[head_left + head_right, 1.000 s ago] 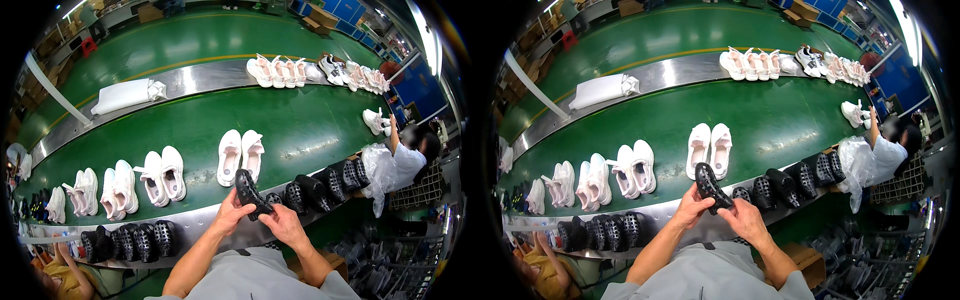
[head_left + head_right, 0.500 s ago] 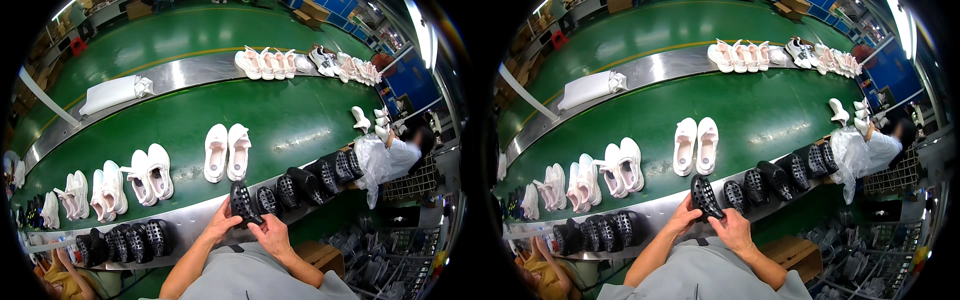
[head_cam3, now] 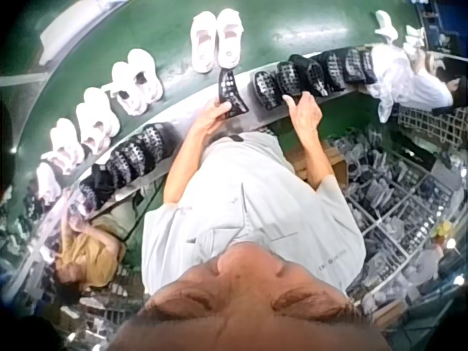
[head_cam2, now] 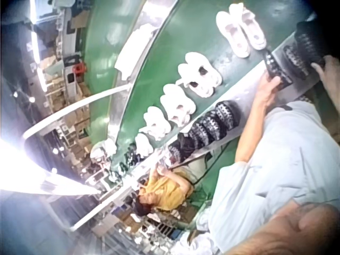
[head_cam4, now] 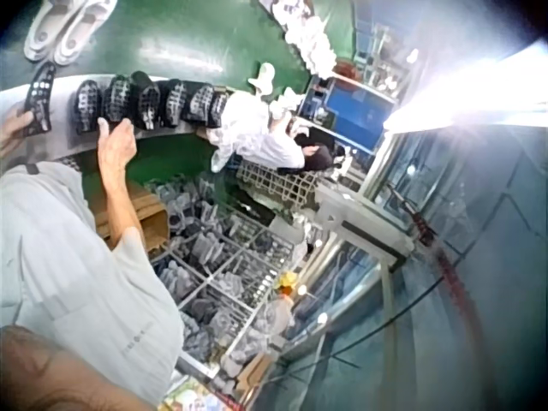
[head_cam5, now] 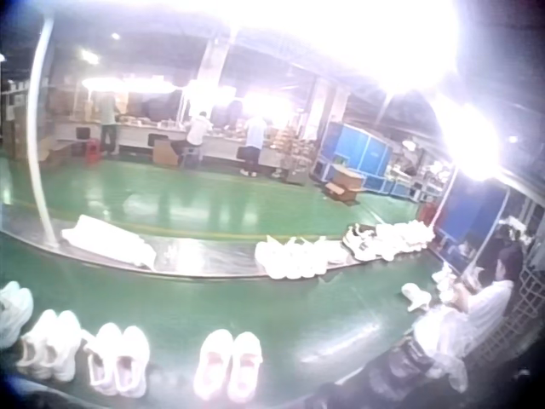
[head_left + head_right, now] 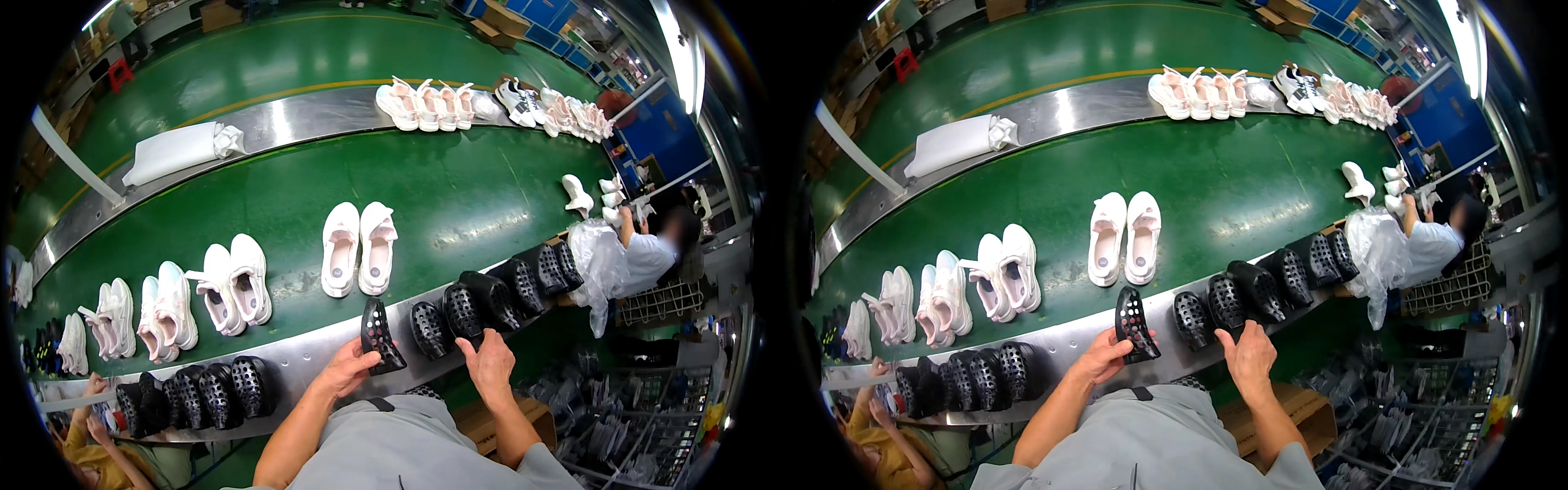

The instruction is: The person inserts black plastic shoe trees into white sneakers moving along a conveyor belt. The person picks up each shoe tree, places it inside a sneaker, and then moves to the next pair. The process is repeated for multiple pairs of sneakers.

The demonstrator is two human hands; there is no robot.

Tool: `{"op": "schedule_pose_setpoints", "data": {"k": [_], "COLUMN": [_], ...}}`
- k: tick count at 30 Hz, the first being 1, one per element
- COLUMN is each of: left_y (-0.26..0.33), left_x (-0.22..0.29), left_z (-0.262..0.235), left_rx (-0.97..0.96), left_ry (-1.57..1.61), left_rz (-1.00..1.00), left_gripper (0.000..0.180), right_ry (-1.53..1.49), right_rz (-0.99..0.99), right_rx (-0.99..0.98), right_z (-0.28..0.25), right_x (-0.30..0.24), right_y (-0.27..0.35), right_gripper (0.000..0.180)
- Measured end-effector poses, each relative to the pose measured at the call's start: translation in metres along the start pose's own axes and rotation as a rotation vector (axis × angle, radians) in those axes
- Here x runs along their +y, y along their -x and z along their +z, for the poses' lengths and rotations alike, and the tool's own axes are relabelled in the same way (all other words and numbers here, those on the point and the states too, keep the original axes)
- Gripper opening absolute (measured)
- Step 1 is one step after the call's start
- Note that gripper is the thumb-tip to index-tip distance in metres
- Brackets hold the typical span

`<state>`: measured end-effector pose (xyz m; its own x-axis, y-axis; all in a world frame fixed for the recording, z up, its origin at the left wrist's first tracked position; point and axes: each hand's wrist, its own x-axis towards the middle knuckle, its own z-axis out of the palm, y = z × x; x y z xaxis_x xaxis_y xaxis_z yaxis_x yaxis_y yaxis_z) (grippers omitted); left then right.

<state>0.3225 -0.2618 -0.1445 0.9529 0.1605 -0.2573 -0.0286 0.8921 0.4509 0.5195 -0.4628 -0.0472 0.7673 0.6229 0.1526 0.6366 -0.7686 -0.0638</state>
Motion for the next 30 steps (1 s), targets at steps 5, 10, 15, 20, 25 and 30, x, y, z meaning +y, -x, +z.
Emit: {"op": "schedule_pose_setpoints", "data": {"k": [5, 10, 15, 20, 25, 30], "left_y": [-0.003, -0.01, -0.019, -0.036, -0.069, -0.128], "left_x": [0.004, 0.022, 0.026, 0.033, 0.045, 0.094], "left_z": [0.008, 0.008, 0.001, -0.006, 0.003, -0.01], "left_rx": [0.11, 0.152, 0.187, 0.173, 0.317, 0.666], "left_ry": [-0.038, -0.061, -0.071, -0.024, -0.436, -1.435], "left_rz": [0.135, 0.212, 0.257, 0.223, 0.173, 0.738], "left_gripper": [0.06, 0.054, 0.059, 0.06, 0.063, 0.062], "right_ry": [-0.599, -0.629, -0.518, -0.628, -0.893, -0.816], "right_rz": [-0.024, -0.249, -0.286, -0.179, 0.087, 0.252], "right_rx": [-0.31, -0.412, -0.582, -0.602, -0.401, -0.756], "right_z": [-0.035, -0.009, 0.002, 0.008, 0.047, 0.062], "right_x": [-0.072, -0.113, -0.116, -0.126, -0.113, -0.097], "right_y": [0.001, -0.019, -0.036, -0.051, -0.071, -0.112], "right_gripper": [0.049, 0.043, 0.05, 0.05, 0.04, 0.05]}}
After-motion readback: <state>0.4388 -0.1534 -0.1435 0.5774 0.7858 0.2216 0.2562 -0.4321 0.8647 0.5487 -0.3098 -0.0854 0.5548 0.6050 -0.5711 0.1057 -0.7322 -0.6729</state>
